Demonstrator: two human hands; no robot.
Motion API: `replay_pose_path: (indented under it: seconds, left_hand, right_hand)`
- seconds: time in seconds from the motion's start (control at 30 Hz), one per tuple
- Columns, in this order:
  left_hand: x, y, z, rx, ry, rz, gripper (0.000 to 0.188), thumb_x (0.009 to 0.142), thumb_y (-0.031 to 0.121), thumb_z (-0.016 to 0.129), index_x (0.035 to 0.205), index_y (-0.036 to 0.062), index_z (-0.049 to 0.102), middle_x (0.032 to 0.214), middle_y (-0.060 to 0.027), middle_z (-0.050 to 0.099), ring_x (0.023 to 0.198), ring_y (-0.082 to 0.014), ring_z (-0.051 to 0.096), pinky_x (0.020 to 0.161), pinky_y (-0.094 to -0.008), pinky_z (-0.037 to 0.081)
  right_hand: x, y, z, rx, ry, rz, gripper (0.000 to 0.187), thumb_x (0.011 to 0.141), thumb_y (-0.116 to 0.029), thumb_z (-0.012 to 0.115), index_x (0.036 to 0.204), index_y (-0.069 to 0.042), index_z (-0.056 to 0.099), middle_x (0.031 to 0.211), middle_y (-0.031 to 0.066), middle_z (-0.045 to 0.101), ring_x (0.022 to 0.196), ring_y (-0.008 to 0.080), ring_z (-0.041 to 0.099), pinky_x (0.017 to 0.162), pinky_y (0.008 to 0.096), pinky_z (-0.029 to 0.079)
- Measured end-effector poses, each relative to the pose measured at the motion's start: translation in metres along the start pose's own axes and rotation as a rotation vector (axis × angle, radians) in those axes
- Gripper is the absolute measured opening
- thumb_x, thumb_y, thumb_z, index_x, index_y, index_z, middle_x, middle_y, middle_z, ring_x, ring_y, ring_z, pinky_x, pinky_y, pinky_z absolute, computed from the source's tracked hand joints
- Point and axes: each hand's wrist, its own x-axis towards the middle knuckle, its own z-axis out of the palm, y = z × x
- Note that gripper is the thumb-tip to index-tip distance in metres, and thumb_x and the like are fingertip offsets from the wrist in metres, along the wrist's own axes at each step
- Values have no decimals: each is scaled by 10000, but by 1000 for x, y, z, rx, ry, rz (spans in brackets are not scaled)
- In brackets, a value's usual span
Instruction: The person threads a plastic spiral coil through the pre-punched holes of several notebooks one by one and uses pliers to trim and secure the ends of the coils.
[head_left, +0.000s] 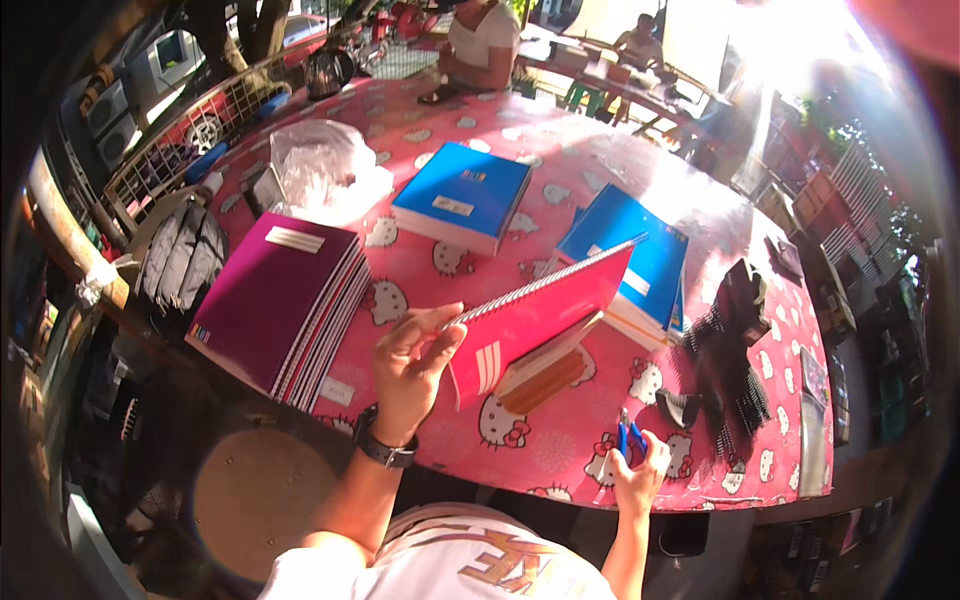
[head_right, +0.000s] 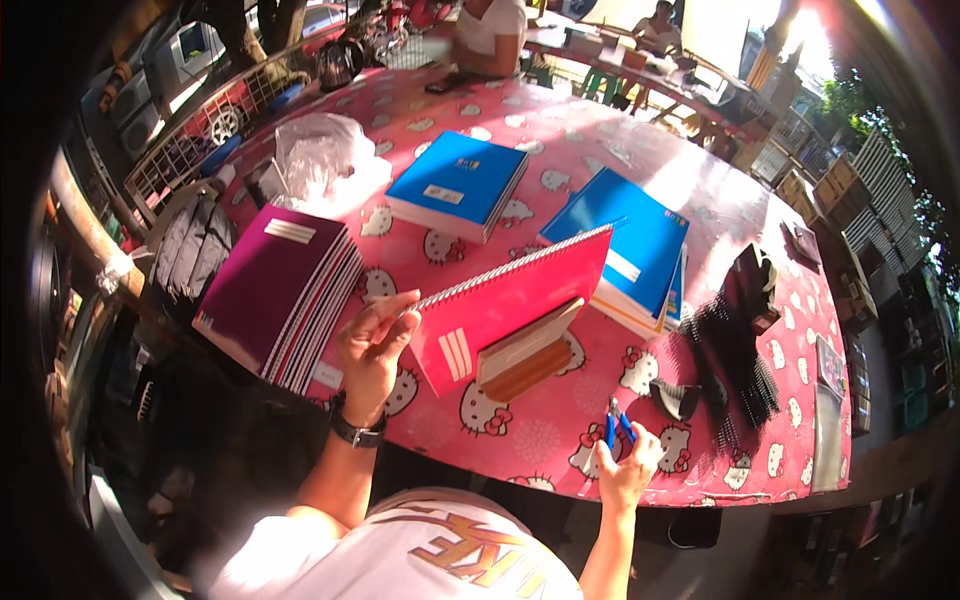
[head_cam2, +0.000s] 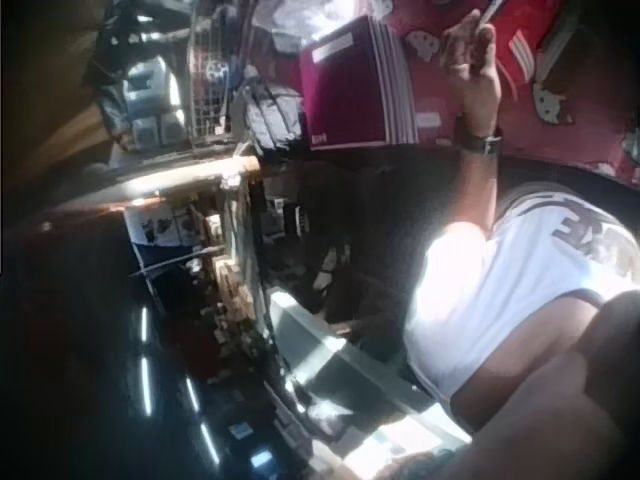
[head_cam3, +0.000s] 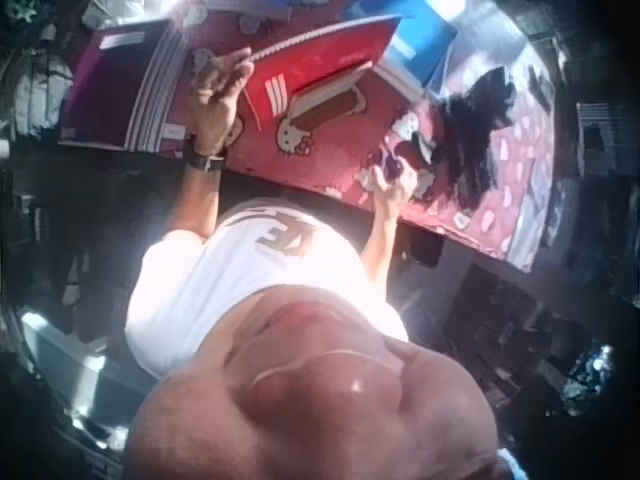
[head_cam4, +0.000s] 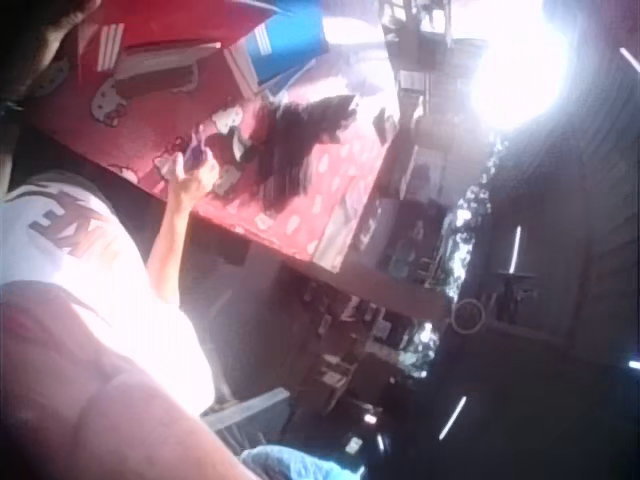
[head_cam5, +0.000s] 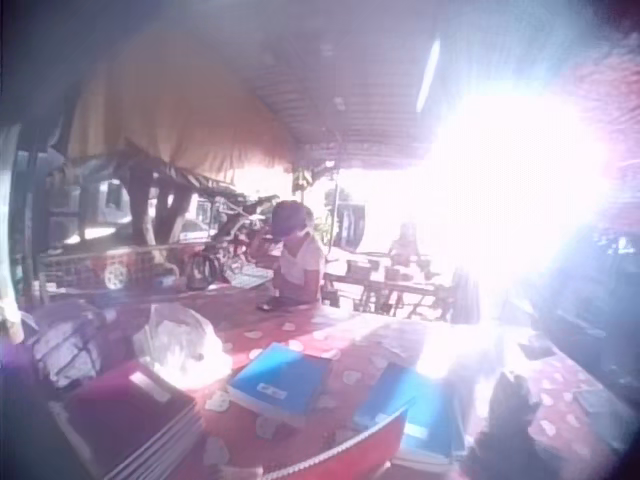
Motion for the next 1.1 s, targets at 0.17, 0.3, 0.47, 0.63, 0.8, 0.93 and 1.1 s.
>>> replay_pose_path:
  seconds: [0.17,0.3,0.47,0.63,0.8,0.93,1.1]
  left_hand:
    - [0,13,2,-45,-54,-6,244,815,-54,621,1044,22,655,927,-20,609,822,-70,570,729,-202,468]
    - [-8,17,13,139,-29,82,253,791,-55,636,1029,29,657,913,-41,626,775,-86,580,692,-224,471]
    - [-20,13,0,357,3,256,199,746,-51,680,931,16,654,863,-64,642,735,-135,590,677,-256,480]
    - [-25,28,17,302,-35,310,209,743,-104,653,917,12,653,875,-82,657,789,-163,633,687,-262,509]
    - [-29,35,9,312,-122,334,257,752,-105,578,963,15,661,851,-94,650,715,-153,609,638,-263,483]
    - [-28,24,-4,330,-154,338,300,792,-103,561,1073,-6,600,956,-112,652,779,-174,644,696,-257,513]
    - [-31,10,9,84,-120,224,350,780,71,648,1117,37,563,1016,-143,606,878,-251,606,769,-336,489]
  right_hand:
    - [5,-15,8,-92,-50,40,612,597,-140,765,1151,-82,512,1213,121,468,1194,325,381,995,492,263]
    - [14,-32,15,54,52,-54,572,623,-106,731,1153,-72,519,1296,125,443,1265,332,329,1035,496,205]
    - [54,-112,13,354,76,-437,506,663,-74,684,1148,-64,539,1288,162,471,1216,352,390,1026,448,283]
    - [101,-178,-23,241,45,-769,572,684,-87,680,1228,-109,505,1320,95,466,1272,313,375,1046,478,199]
    - [118,-184,-11,268,-175,-894,367,712,-108,689,1071,-126,614,1093,50,618,1142,247,515,1034,432,213]
    - [105,-191,0,168,-107,-879,380,742,-170,693,1110,-131,608,1134,43,603,1152,236,508,1043,409,208]
    - [111,-188,0,146,-85,-916,360,747,-165,689,1096,-127,610,1109,31,609,1133,233,518,1045,402,206]
